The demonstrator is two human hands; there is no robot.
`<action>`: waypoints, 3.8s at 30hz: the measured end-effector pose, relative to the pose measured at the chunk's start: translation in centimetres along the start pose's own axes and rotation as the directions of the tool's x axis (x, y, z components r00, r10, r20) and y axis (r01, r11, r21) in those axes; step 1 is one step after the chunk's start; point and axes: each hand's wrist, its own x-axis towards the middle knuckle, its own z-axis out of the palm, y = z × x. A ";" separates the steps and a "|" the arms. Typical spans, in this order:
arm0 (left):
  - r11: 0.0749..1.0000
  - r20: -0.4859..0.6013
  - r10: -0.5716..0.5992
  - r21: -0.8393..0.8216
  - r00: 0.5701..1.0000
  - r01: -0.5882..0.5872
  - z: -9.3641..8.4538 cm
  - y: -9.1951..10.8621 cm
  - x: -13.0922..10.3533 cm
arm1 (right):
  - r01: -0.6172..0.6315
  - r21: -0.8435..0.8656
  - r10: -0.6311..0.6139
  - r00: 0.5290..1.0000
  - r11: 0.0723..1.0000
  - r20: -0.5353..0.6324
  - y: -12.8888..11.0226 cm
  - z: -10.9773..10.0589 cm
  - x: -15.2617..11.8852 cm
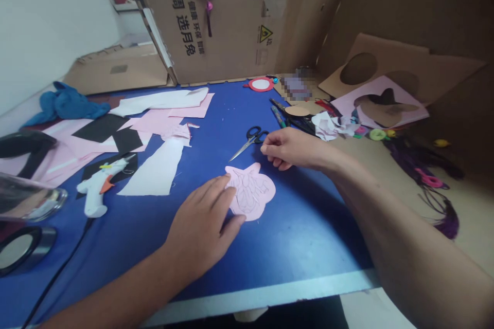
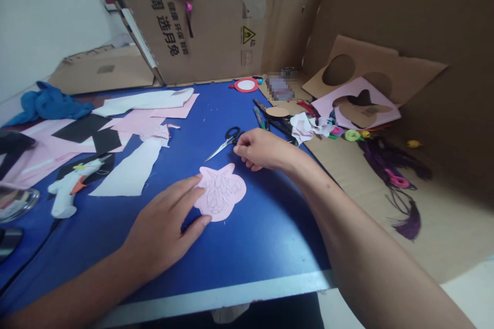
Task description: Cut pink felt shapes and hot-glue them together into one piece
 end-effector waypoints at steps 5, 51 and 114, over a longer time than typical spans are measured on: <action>0.992 -0.036 -0.129 -0.019 0.991 0.128 -0.6 -1.4 0.3 | -0.022 0.197 0.005 0.996 0.980 0.087 -0.5 -0.2 -0.7; 0.977 0.028 -0.167 -0.130 0.986 0.169 -0.6 -1.5 0.6 | -0.020 0.321 -0.033 0.987 0.947 0.158 -0.9 0.6 -1.1; 0.969 0.203 0.150 -0.224 0.968 -0.103 -0.3 0.7 0.7 | 0.196 -0.391 -0.208 0.978 0.900 0.012 0.5 2.6 0.5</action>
